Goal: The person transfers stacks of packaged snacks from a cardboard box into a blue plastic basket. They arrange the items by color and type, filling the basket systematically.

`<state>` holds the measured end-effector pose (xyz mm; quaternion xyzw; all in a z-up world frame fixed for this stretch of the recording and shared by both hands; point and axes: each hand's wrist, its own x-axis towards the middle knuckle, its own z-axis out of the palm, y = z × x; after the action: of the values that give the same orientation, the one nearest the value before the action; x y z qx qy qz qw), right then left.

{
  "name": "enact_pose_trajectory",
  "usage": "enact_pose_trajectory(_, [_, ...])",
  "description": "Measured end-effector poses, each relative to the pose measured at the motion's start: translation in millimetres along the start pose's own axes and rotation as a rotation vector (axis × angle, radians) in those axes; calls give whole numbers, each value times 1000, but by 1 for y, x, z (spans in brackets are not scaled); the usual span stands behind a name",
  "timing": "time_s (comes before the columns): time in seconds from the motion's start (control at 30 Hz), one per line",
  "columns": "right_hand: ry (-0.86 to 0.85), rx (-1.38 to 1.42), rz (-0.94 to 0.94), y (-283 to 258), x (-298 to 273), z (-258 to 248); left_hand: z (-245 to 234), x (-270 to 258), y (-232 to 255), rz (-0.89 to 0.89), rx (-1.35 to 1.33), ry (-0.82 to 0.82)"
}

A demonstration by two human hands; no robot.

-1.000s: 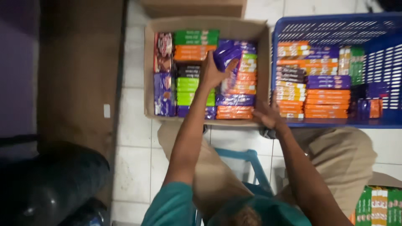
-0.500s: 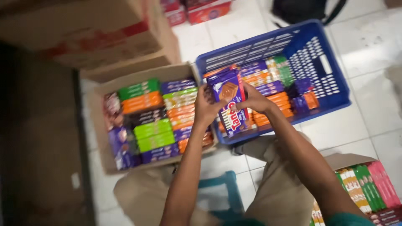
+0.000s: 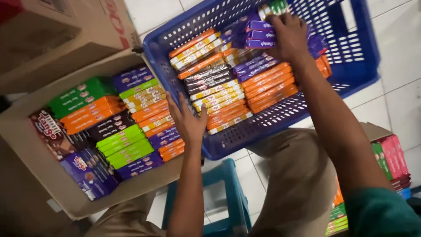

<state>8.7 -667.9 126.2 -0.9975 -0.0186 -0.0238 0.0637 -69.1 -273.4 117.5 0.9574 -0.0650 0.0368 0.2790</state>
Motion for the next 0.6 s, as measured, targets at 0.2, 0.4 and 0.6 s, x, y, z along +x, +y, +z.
enact_pose_trajectory(0.2, [-213, -171, -80, 4, 24, 78, -6, 1, 8, -70, 33, 6])
enact_pose_trajectory(0.4, [-330, -143, -43, -6, 18, 123, -7, 1, 5, -60, -30, -2])
enact_pose_trajectory(0.6, [-616, -100, 124, -39, 25, 124, -7, 1, 5, -43, -72, 22])
